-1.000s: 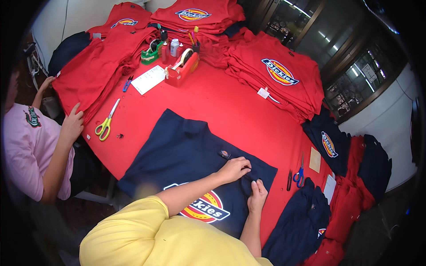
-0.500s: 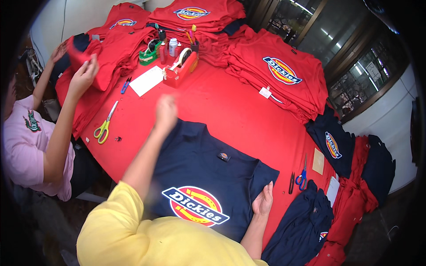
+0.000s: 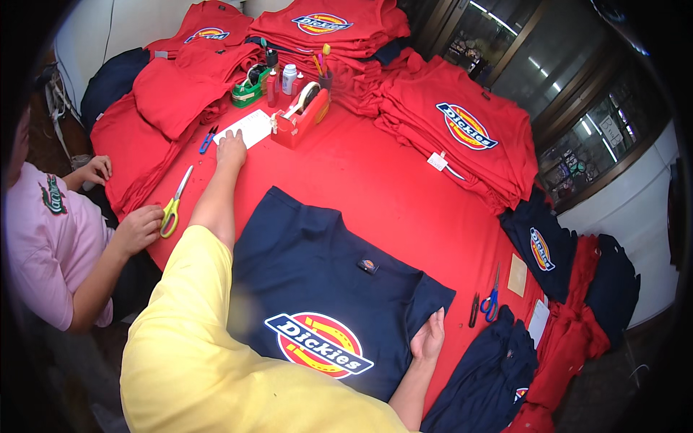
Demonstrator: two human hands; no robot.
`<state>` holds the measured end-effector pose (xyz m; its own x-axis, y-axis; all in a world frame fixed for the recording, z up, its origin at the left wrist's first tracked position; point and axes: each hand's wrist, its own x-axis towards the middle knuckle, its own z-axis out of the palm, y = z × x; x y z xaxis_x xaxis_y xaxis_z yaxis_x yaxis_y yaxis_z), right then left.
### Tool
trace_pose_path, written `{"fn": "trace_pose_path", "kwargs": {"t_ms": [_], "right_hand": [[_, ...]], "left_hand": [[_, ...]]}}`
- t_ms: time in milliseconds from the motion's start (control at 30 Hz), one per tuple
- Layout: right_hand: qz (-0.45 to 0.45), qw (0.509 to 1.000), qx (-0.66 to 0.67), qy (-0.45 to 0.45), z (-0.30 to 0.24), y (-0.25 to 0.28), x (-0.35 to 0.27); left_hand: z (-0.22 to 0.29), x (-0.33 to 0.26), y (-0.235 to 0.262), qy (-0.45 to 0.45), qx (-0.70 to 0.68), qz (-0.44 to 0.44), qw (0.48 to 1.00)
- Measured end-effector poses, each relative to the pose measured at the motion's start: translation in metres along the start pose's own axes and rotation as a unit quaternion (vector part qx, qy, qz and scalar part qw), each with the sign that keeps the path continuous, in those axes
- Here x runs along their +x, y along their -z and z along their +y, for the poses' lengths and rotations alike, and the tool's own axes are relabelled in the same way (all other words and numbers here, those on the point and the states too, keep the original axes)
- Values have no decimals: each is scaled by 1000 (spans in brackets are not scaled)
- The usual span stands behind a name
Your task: The person picks up a dark blue sleeveless shirt from a table, turns it over to check both sides, and smooths the fabric before placing it on a stack of other shirts.
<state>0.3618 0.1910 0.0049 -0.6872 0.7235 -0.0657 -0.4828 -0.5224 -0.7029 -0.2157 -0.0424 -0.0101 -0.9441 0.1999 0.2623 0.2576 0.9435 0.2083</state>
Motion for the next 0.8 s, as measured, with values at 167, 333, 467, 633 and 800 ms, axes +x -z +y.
{"fn": "trace_pose_path", "kwargs": {"t_ms": [167, 333, 467, 633, 800], "right_hand": [[8, 1000, 5, -4, -1, -1, 1], [4, 1000, 5, -5, 0, 2, 2], [4, 1000, 5, -10, 0, 4, 2], [19, 1000, -1, -19, 0, 3, 3], [129, 980, -154, 14, -10, 1, 10]], "left_hand": [[-10, -13, -7, -49, -13, 52, 997], [-27, 8, -14, 27, -134, 42, 990], [-42, 34, 1, 19, -89, -93, 991], [-31, 18, 31, 20, -131, -87, 987], [63, -120, 77, -202, -276, 19, 939]]}}
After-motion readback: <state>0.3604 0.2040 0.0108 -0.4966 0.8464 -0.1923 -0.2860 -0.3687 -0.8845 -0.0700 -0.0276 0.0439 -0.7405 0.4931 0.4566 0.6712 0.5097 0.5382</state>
